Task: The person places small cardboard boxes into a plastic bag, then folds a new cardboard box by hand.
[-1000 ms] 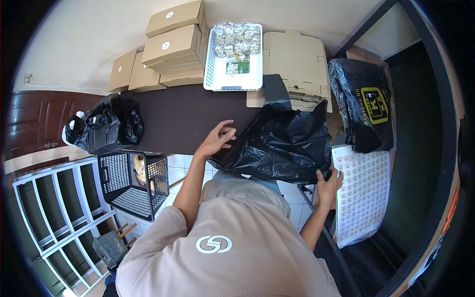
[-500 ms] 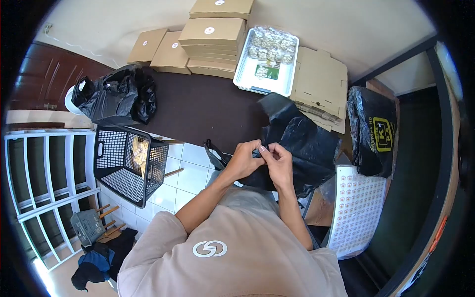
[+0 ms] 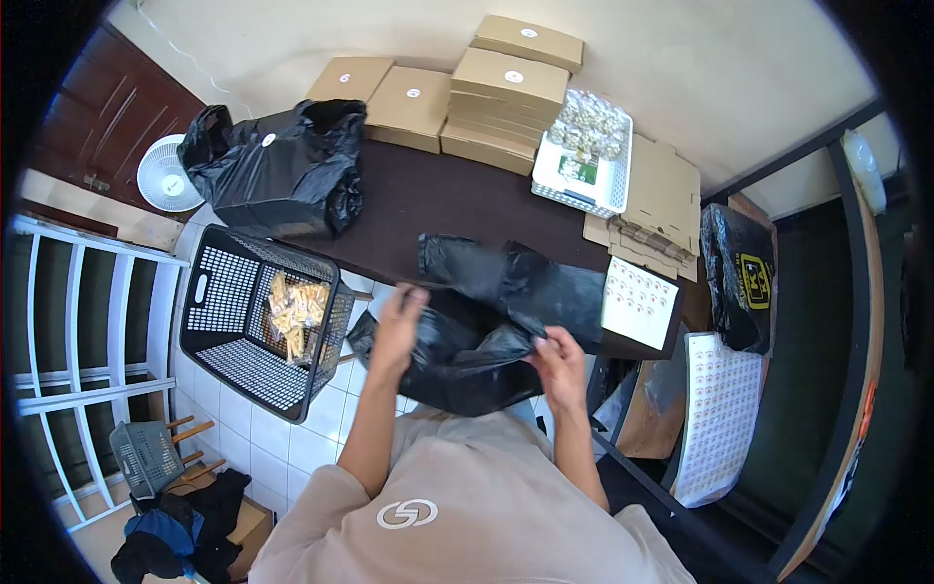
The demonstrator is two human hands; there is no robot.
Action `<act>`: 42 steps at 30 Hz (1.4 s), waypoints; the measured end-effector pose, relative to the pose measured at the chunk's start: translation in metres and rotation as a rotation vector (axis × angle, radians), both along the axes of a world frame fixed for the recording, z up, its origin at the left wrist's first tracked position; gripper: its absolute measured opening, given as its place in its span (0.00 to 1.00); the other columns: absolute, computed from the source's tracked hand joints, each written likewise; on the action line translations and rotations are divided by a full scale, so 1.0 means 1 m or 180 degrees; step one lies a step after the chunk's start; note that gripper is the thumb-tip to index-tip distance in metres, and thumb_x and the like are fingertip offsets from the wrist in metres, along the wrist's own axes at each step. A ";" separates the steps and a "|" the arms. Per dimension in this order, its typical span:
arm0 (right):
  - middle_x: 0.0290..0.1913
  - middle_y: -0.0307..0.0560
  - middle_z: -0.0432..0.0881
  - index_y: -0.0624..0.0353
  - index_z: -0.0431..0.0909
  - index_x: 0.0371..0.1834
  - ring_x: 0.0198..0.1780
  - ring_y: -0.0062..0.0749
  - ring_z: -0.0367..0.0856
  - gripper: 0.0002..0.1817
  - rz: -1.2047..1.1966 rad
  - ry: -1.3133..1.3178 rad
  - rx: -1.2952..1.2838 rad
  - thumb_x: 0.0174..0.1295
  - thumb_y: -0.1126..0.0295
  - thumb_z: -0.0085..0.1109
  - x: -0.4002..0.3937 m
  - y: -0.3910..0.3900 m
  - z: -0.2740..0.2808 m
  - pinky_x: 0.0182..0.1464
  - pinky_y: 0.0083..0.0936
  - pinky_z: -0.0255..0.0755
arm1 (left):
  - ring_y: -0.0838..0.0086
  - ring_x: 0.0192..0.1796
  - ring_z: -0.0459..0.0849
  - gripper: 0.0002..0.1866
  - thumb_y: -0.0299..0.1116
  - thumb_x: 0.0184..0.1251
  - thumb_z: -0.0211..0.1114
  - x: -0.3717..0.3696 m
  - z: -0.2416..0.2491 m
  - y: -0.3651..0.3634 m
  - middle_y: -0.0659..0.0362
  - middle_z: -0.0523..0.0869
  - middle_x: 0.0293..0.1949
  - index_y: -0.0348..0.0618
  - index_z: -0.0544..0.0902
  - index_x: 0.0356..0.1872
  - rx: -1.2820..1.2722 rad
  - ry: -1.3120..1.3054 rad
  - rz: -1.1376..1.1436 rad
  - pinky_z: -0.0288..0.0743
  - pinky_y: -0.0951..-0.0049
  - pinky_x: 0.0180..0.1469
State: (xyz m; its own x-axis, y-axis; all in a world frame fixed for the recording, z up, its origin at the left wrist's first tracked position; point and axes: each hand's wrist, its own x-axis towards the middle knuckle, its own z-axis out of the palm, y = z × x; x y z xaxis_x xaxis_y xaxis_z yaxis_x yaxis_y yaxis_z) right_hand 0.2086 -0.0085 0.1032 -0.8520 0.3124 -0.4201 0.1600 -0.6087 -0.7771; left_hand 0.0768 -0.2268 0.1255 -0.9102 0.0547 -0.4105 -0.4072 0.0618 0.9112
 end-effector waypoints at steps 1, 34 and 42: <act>0.37 0.40 0.82 0.63 0.77 0.46 0.36 0.24 0.82 0.07 -0.0151 -0.0398 0.0537 0.67 0.80 0.53 0.011 0.001 -0.002 0.43 0.27 0.81 | 0.70 0.49 0.82 0.20 0.39 0.73 0.62 -0.007 -0.004 -0.027 0.54 0.83 0.50 0.34 0.77 0.56 0.0008 -0.0031 0.0790 0.75 0.73 0.54; 0.36 0.52 0.82 0.67 0.81 0.38 0.44 0.44 0.82 0.19 -0.0218 -0.0892 0.4729 0.41 0.89 0.48 0.116 -0.018 0.064 0.52 0.30 0.73 | 0.74 0.44 0.84 0.18 0.14 0.54 0.65 0.032 0.029 -0.253 0.57 0.85 0.41 0.36 0.79 0.48 0.1278 -0.0718 -0.0714 0.78 0.78 0.46; 0.42 0.45 0.85 0.66 0.82 0.42 0.46 0.29 0.83 0.16 0.1161 0.0090 0.1200 0.55 0.85 0.46 0.123 -0.011 0.108 0.50 0.26 0.76 | 0.79 0.35 0.79 0.08 0.35 0.70 0.62 0.023 -0.006 -0.285 0.63 0.81 0.34 0.41 0.80 0.38 0.1254 -0.0755 -0.0137 0.75 0.74 0.42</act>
State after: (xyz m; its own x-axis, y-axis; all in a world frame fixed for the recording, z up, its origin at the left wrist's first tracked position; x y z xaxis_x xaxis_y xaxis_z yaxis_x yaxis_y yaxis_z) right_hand 0.3317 -0.0199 0.2112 -0.9430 0.1183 -0.3109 0.2850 -0.1946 -0.9385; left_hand 0.1002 -0.5114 0.1194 -0.7872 0.2839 -0.5475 -0.6120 -0.2491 0.7506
